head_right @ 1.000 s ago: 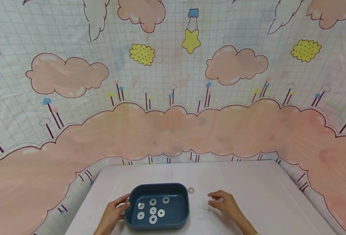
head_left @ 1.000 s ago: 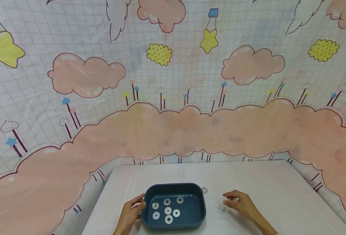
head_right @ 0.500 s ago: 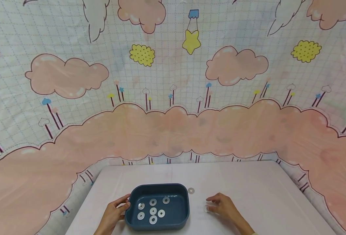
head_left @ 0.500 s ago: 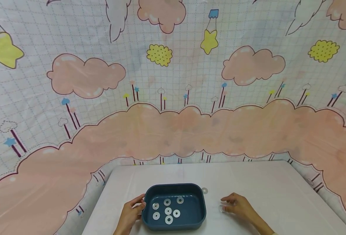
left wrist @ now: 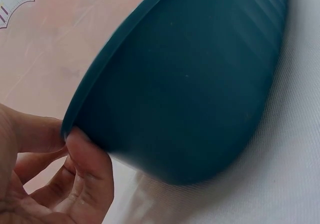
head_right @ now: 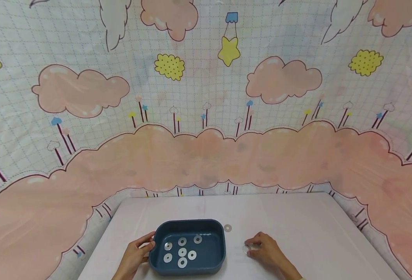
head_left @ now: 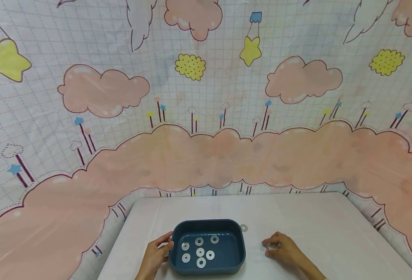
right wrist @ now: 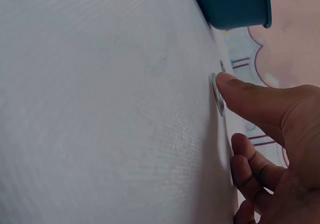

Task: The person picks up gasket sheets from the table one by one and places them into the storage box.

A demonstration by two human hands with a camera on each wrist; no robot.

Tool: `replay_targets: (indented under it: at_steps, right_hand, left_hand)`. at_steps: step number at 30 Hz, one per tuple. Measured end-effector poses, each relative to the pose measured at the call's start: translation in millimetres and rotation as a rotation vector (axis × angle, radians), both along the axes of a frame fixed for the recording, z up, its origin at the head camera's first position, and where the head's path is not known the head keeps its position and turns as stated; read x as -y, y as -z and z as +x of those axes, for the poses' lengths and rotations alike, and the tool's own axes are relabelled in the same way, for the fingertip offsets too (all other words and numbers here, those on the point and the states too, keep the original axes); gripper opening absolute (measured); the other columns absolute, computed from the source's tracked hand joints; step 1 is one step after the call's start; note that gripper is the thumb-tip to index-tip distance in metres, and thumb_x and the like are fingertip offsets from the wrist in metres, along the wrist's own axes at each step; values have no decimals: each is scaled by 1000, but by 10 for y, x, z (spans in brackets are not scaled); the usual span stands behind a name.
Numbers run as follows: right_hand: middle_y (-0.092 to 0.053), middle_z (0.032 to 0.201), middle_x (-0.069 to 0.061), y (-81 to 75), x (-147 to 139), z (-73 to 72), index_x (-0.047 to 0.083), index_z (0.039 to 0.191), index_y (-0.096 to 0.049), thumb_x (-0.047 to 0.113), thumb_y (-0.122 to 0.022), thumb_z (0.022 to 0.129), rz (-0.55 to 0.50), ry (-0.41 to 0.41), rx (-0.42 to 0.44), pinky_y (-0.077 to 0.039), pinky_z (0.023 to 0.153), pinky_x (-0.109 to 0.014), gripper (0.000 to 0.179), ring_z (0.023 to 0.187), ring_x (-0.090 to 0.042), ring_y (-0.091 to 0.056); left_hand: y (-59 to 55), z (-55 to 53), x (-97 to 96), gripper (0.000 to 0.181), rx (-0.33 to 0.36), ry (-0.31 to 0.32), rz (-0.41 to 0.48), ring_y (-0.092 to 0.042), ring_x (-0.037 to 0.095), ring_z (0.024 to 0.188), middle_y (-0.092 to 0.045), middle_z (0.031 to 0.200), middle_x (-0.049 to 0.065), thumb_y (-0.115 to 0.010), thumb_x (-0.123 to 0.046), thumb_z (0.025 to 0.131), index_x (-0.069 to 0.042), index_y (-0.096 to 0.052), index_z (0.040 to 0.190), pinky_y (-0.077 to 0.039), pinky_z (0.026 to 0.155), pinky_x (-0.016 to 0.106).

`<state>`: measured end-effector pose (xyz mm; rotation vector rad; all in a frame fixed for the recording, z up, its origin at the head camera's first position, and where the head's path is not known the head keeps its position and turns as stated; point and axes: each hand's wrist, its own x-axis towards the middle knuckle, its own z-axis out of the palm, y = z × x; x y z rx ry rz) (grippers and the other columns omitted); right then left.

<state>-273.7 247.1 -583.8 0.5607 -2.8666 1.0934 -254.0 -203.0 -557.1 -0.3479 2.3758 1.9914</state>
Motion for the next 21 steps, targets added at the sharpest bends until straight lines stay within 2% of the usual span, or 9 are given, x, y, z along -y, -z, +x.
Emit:
replay_targets:
  at_steps: [8,14,21]
  right_hand:
    - [-60,92,7,-7,19,2,18,99,-78,26,-83,73,47,1,-15,-43,74,-23,28,85,-5,-52]
    - [-62,95,7,-3,39,32,21,95,-73,24,-83,73,38,9,-15,-45,78,-26,24,88,-11,-56]
    - [-64,91,9,6,70,74,19,93,-69,12,-82,72,-32,35,13,-47,80,-24,26,85,0,-54]
  left_hand:
    - [6,21,5,47,-6,5,4,-57,14,81,-55,109,10,-64,-8,92,0,-55,137,-55,64,33]
    - [30,17,27,47,-8,8,5,-56,14,81,-55,109,10,-64,-7,92,1,-54,137,-55,65,34]
    - [16,32,43,46,0,12,9,-56,14,80,-55,107,9,-63,-6,92,0,-55,137,-54,65,33]
